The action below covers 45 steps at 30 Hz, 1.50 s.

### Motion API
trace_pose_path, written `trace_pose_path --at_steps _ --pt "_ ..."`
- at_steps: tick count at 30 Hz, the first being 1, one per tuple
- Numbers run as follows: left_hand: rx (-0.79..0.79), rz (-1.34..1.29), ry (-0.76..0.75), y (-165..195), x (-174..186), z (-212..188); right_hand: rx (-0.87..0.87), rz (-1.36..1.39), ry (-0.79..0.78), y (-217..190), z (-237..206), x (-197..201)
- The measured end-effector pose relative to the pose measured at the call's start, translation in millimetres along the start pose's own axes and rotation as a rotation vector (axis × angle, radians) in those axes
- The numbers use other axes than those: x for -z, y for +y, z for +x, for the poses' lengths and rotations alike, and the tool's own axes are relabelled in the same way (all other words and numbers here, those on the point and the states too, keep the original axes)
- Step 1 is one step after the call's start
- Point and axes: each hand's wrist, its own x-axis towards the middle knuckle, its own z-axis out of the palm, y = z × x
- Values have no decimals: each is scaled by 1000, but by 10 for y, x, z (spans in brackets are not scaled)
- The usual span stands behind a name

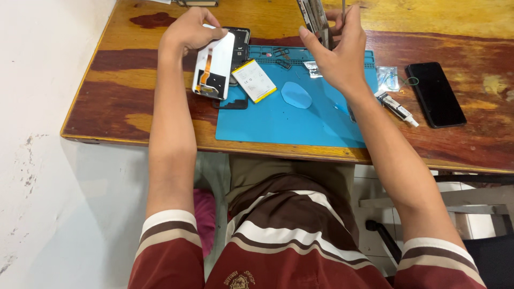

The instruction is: The person uses a metal spudger to pry and separate the phone's internal components from the frame. They then remove the battery and place it on the mat, followed by repositioning the phone chassis and continuing to separate internal parts.

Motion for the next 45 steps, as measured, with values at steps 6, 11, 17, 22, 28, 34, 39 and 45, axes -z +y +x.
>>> trace_pose_path --at_steps 6,11,17,22,28,34,39,45 --pt "168 63 -68 129 73 -89 -23 9 0 -15 10 8" --pt "73 307 -38 211 48 -177 -21 18 -19 -20 4 0" --pt "43 386 27 331 41 -233 -114 137 -55 -12 5 -16" --pt "-222 416 185 426 -9 -305 -482 677 -185 -82 53 -58" --pt "-814 42 168 662 -271 -269 -551 875 -356 -299 45 -38" --pt "-733 -496 -74 861 -462 -283 -682 924 -370 -301 60 -47" --pt "-583 -612 -104 933 -395 -342 -706 410 -198 -85 33 -152" --pt "-650 -528 -73 925 -448 -292 -503 463 -200 87 -40 -217"
